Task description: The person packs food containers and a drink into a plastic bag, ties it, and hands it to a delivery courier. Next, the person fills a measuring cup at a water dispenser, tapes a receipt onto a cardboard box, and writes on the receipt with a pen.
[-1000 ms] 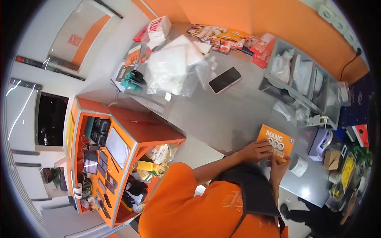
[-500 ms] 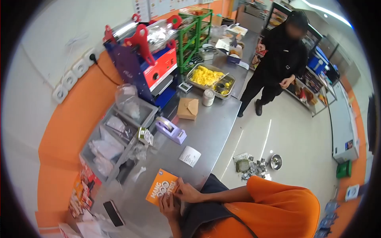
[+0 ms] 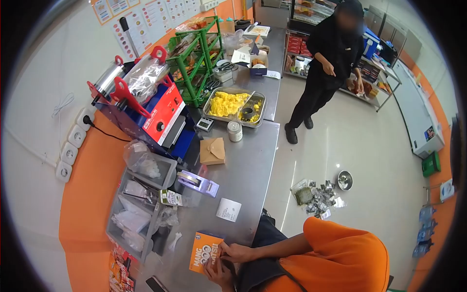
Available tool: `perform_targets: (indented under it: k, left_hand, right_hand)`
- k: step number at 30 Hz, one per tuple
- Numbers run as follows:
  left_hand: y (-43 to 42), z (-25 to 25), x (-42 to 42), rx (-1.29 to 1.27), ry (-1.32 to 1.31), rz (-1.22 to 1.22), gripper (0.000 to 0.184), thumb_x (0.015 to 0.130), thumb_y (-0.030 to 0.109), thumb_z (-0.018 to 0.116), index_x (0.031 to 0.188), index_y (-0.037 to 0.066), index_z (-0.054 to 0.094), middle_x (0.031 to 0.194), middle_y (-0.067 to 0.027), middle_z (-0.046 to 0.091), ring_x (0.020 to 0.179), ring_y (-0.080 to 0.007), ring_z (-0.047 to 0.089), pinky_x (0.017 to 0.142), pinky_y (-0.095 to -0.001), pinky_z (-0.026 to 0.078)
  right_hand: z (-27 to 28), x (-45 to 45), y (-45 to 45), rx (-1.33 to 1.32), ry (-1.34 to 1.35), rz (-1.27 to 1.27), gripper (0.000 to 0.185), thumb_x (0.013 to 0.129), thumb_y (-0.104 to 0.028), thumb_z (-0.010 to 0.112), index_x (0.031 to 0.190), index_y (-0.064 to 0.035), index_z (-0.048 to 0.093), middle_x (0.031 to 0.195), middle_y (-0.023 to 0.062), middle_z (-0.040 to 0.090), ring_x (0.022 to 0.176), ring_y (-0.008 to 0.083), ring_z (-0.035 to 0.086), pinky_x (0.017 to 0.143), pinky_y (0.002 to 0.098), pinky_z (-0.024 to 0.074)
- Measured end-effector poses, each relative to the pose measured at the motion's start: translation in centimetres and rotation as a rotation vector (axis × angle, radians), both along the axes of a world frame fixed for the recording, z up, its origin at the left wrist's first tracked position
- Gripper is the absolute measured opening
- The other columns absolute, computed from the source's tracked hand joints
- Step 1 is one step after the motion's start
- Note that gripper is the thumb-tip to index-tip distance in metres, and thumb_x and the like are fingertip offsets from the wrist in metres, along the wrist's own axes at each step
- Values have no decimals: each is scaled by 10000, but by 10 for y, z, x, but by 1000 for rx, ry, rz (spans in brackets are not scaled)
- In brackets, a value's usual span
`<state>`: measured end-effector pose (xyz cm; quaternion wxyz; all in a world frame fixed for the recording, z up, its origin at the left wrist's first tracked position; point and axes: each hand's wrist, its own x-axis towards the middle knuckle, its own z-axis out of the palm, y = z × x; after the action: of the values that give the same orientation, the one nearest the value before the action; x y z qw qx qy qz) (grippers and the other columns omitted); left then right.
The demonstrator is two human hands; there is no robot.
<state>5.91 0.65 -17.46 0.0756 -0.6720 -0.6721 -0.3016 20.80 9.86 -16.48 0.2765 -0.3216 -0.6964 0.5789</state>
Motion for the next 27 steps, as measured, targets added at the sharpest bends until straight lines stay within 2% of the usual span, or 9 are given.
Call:
perform_targets:
  k: [8,11,14,16,20,21,22,25,27]
  left_hand:
    - [1,-1,3,-1,27,28,222,891,58,645,1096,81,724,1118,-147,624,1064,-376,581,960,-532,491]
    - [0,-3,5,8,98,49,219,896,59,647,1103,74,719,1121,-148,625,1093,-380,578,975,-545,484]
    - [1,-9,10,23,146,74,234,899,37,632,1119,64,707,1128,-158,619,1104,-386,576,973,-547,480]
    - [0,-6,9,22,140,69,240,921,11,592,1138,46,688,1139,-170,609,1081,-386,579,946,-533,484]
    - [-1,5,5,58,239,19,256,928,148,677,1141,7,660,1155,-165,652,1082,-344,616,961,-527,506]
    - [0,16,12,74,215,33,207,948,123,638,1118,11,675,1150,-161,652,1076,-352,616,976,-537,496]
    - [7,19,19,94,188,59,177,968,99,600,1094,15,689,1146,-157,651,1070,-359,617,991,-548,485]
    - [1,6,11,19,231,15,216,972,104,594,1150,14,678,1171,-166,648,1085,-367,614,1028,-555,455]
    - [2,-17,5,35,196,-5,222,979,83,569,1157,13,681,1189,-172,645,1100,-374,609,1041,-568,436]
  right_hand:
    - [-32,6,20,279,-335,52,462,958,-409,607,1146,-35,410,636,152,622,597,386,646,539,451,515]
    - [-34,6,29,369,-289,59,489,948,-468,604,1108,-45,419,595,144,598,576,388,639,524,437,515]
    - [-21,11,38,360,-354,145,500,949,-417,621,1217,-40,430,656,148,628,621,377,657,592,458,529]
    - [45,47,70,363,-356,-29,468,937,-345,628,1269,-54,473,717,153,646,696,365,671,669,477,527]
    - [116,192,280,738,-470,-849,192,880,-158,610,1013,-29,659,716,202,635,612,382,615,545,483,484]
    - [116,253,383,521,-481,-1150,456,911,-225,587,1343,-79,581,881,222,687,720,330,678,683,474,505]
    - [188,298,435,476,-268,-1288,537,914,-206,590,1428,-83,498,867,230,693,690,297,671,624,450,518]
    - [252,416,554,219,-44,-1302,714,904,-215,557,1565,-206,289,662,97,590,469,187,493,395,371,375]
    - [272,436,573,-22,-60,-1267,727,924,-178,488,1582,-285,197,560,22,403,405,133,342,379,328,256]
